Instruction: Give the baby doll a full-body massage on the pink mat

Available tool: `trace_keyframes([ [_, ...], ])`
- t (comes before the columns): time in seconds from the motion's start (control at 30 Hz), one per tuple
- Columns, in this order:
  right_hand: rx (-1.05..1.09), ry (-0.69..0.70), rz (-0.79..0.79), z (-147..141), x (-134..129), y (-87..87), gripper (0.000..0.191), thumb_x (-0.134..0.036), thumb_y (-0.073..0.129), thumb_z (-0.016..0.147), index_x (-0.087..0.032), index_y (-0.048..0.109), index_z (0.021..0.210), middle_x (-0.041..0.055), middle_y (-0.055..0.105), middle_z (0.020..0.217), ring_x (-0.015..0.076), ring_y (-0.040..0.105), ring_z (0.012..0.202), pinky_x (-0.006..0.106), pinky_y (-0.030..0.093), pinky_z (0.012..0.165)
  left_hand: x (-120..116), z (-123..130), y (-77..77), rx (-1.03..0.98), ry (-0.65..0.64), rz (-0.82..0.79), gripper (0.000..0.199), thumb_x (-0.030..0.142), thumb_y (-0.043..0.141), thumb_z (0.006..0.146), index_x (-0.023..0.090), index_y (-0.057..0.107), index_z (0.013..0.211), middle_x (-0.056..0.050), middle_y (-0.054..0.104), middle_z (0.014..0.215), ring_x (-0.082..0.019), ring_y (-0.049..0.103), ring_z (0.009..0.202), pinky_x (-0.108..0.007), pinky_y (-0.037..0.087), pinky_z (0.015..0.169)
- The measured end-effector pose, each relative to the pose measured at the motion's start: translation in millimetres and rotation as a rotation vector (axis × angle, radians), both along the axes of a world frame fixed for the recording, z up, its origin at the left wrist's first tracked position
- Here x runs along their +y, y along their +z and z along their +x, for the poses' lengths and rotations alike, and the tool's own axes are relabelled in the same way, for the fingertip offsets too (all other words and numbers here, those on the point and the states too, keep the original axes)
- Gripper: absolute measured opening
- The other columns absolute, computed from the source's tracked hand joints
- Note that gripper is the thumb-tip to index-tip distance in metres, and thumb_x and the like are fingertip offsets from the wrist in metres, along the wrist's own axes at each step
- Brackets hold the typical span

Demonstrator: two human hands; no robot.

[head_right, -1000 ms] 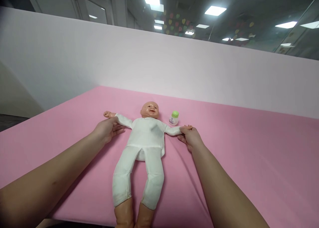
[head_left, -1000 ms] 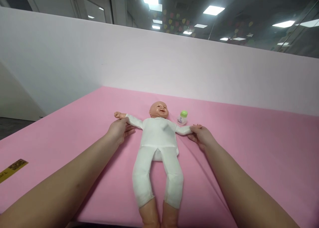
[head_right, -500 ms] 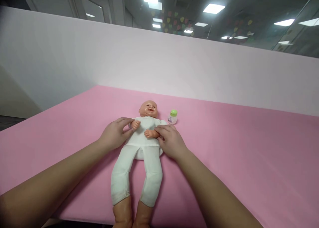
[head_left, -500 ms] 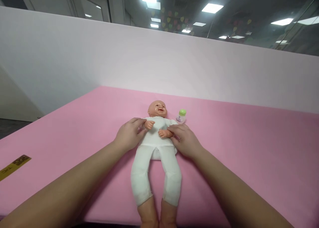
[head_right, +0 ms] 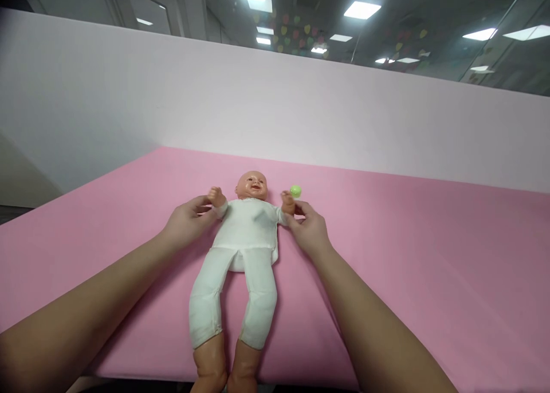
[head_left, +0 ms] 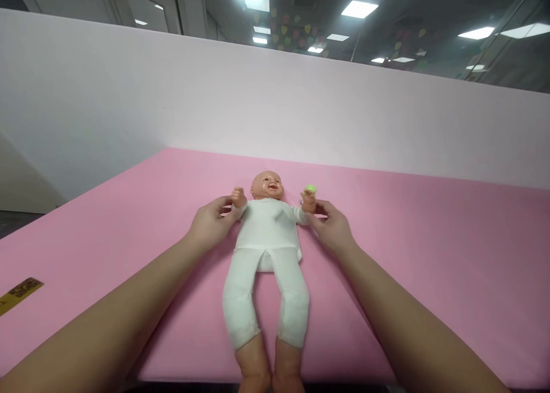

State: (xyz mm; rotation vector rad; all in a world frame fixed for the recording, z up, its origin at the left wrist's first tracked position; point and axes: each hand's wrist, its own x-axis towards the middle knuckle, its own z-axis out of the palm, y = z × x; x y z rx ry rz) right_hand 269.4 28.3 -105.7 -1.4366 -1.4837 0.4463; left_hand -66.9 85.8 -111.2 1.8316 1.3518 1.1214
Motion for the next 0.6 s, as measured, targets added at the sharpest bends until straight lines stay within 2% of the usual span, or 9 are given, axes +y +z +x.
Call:
trace_keyframes([
  [0.13,0.453,-0.104,-0.150,33,19,-15.5,0.051,-0.040,0.079,0.086,-0.023,0.063,0.132,0.0086,0.077,0.121,0.0271,0.076,0.103,0.046,0.065,0.090,23,-12,-12.1,-0.461,0.052,-0.246,0.036,0.047,0.074,0.090,0.021,0.069,0.113,-0.013,0.075,0.120,-0.029,0.076,0.102,-0.040,0.063,0.085],
  [0.27,0.689,-0.179,-0.255,54,30,-26.8,0.037,-0.036,0.078,0.085,-0.022,0.066,0.117,0.0113,0.076,0.121,0.0267,0.077,0.102,0.042,0.068,0.084,38,-21,-18.9,-0.743,0.093,-0.471,0.028,0.032,0.072,0.091,0.018,0.065,0.114,-0.016,0.076,0.113,-0.030,0.077,0.103,-0.042,0.066,0.088],
  [0.37,0.689,-0.217,-0.265,61,34,-32.9,0.033,-0.033,0.079,0.083,-0.022,0.067,0.112,0.0115,0.076,0.118,0.0274,0.078,0.101,0.043,0.070,0.081,44,-23,-21.6,-0.880,0.153,-0.588,0.022,0.020,0.067,0.092,0.017,0.063,0.113,-0.018,0.075,0.114,-0.031,0.077,0.107,-0.043,0.067,0.089],
  [0.43,0.595,-0.237,-0.268,65,36,-37.0,0.034,-0.032,0.079,0.081,-0.021,0.068,0.111,0.0122,0.076,0.117,0.0285,0.077,0.101,0.044,0.071,0.077,47,-23,-24.0,-0.915,0.212,-0.610,0.018,0.018,0.065,0.093,0.018,0.062,0.111,-0.017,0.074,0.115,-0.029,0.077,0.107,-0.042,0.067,0.089],
  [0.53,0.460,-0.215,-0.264,68,37,-41.4,0.033,-0.033,0.078,0.080,-0.021,0.067,0.109,0.0130,0.075,0.117,0.0286,0.076,0.100,0.043,0.071,0.071,51,-20,-28.3,-0.866,0.227,-0.587,0.013,0.023,0.064,0.096,0.019,0.062,0.108,-0.017,0.074,0.114,-0.029,0.077,0.108,-0.041,0.067,0.087],
  [0.6,0.414,-0.211,-0.220,66,35,-40.3,0.037,-0.036,0.077,0.082,-0.022,0.067,0.115,0.0131,0.075,0.119,0.0281,0.076,0.098,0.043,0.070,0.071,49,-17,-29.7,-0.789,0.222,-0.533,0.017,0.028,0.068,0.094,0.019,0.063,0.108,-0.017,0.075,0.114,-0.030,0.077,0.107,-0.042,0.067,0.087],
])
